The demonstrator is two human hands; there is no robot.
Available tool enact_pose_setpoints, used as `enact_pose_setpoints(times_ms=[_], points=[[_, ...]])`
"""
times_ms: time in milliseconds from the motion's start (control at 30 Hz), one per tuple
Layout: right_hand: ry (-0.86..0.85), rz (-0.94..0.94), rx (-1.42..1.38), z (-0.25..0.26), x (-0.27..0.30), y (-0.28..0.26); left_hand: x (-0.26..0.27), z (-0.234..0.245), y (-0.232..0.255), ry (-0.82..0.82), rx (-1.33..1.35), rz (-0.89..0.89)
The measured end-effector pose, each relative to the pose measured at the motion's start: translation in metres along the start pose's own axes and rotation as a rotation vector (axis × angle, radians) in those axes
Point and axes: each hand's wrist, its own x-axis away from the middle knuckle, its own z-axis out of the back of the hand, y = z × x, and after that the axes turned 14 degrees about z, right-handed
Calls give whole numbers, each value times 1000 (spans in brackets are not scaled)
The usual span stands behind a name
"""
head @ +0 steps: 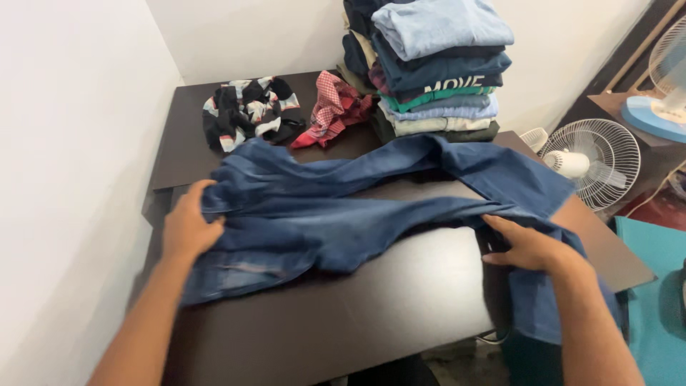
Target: The person folds a light blue patterned t-shirt and a pair of blue jeans on a dark table, smoothing and aligning each item before stacking them with other folded clothes. The person then picks up a patterned cloth and begins to unfold it.
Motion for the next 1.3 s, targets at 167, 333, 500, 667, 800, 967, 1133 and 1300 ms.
enact_pose_setpoints(times_ms=[167, 333, 500, 667, 800, 967, 1133, 1300], points=[[31, -142, -98, 32, 8, 2, -16, 41, -9, -276, -340, 324], [284, -117, 37, 32, -1, -14, 28, 41, 34, 115, -404, -24], [554, -135, 385, 6, 12, -24, 74, 15, 79, -156, 165, -683], [556, -420, 195, -1, 29, -11, 72, -9, 72, -387, 83, -536], [567, -575, 54, 14, 26, 10, 44, -17, 50, -305, 59, -574], [740, -377, 296, 49, 21, 45, 24, -2, 39, -241, -51, -252], [786, 0, 258, 77, 14, 55, 50, 16, 67, -130, 135, -463], [775, -148, 161, 76, 5, 55, 94, 13, 103, -532, 145, -426]])
